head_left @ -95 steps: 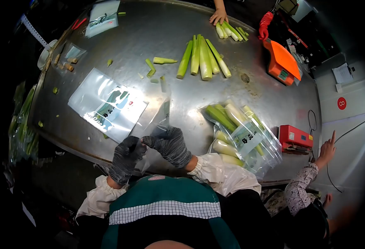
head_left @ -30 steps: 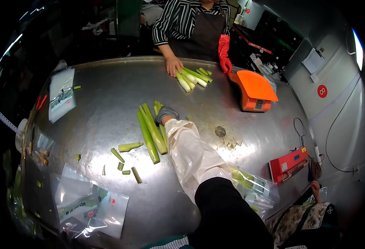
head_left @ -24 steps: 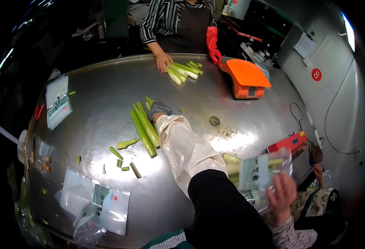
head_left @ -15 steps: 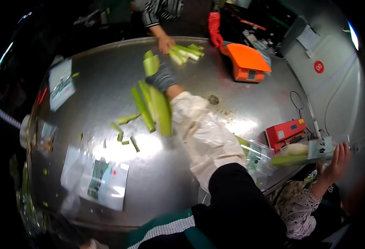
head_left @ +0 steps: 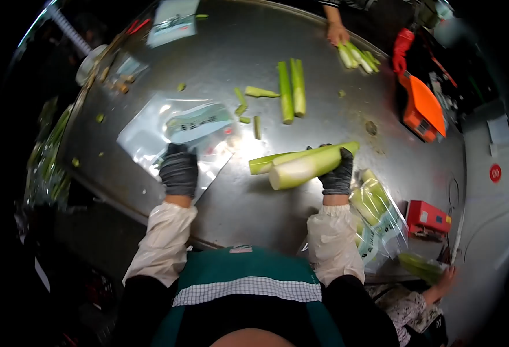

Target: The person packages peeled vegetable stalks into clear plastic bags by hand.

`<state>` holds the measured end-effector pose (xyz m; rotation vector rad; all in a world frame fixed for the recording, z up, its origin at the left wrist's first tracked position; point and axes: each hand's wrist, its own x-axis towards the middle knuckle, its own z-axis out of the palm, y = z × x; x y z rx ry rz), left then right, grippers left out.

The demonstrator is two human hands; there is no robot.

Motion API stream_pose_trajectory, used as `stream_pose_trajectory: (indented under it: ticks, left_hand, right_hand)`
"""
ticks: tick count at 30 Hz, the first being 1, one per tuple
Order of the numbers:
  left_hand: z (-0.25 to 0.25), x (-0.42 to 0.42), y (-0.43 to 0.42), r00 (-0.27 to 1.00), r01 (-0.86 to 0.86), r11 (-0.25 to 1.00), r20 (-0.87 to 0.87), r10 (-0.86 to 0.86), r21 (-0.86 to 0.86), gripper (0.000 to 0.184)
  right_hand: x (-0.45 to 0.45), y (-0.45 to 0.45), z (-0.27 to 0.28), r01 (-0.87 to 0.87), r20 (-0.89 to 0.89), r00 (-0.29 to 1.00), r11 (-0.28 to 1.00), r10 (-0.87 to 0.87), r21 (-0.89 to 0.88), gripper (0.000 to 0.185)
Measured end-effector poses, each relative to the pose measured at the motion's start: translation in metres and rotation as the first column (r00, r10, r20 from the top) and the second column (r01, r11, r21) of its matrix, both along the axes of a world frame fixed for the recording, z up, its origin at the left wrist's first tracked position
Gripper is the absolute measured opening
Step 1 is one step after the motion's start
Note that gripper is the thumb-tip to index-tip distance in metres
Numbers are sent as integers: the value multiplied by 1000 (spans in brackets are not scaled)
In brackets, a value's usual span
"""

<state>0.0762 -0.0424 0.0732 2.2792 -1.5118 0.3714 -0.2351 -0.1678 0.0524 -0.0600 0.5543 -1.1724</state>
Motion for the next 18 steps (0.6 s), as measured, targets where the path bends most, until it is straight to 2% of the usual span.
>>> stream_pose_trajectory:
  ticks: [2,6,8,10,11,13,16,18]
  left_hand:
    - [4,-17,-2,994,-55,977,-78,73,206,20]
    - [12,-27,-1,992,-32,960,-106,64,278,21]
    - [20,-30,-4,990,-48,914,-104,97,402,21]
    - [36,-35,-7,985,-39,902,-134,107,431,24]
    - [41,-36,-10,981,-27,883,-156,113,469,26]
    - [52,-34,-17,972,1,854,-201,121,521,35]
    - [62,-31,-29,971,58,797,-218,94,602,37]
    - [62,-35,-30,976,63,812,-206,71,580,39]
  right_hand:
    - [10,8,3,-17,-31,999,1000,18,10,34]
    - [32,8,-4,-52,-12,999,996,53,79,35]
    - [48,2,-14,-42,10,999,994,41,104,35]
    - [66,0,-8,43,-50,998,974,-33,223,35]
    - [70,-2,-7,48,-55,998,972,-36,229,33]
    - [73,-2,-2,17,-14,1000,978,-14,210,33]
    - [72,-4,2,-17,23,1000,990,14,141,33]
    - [69,-6,12,44,35,998,995,-48,91,32]
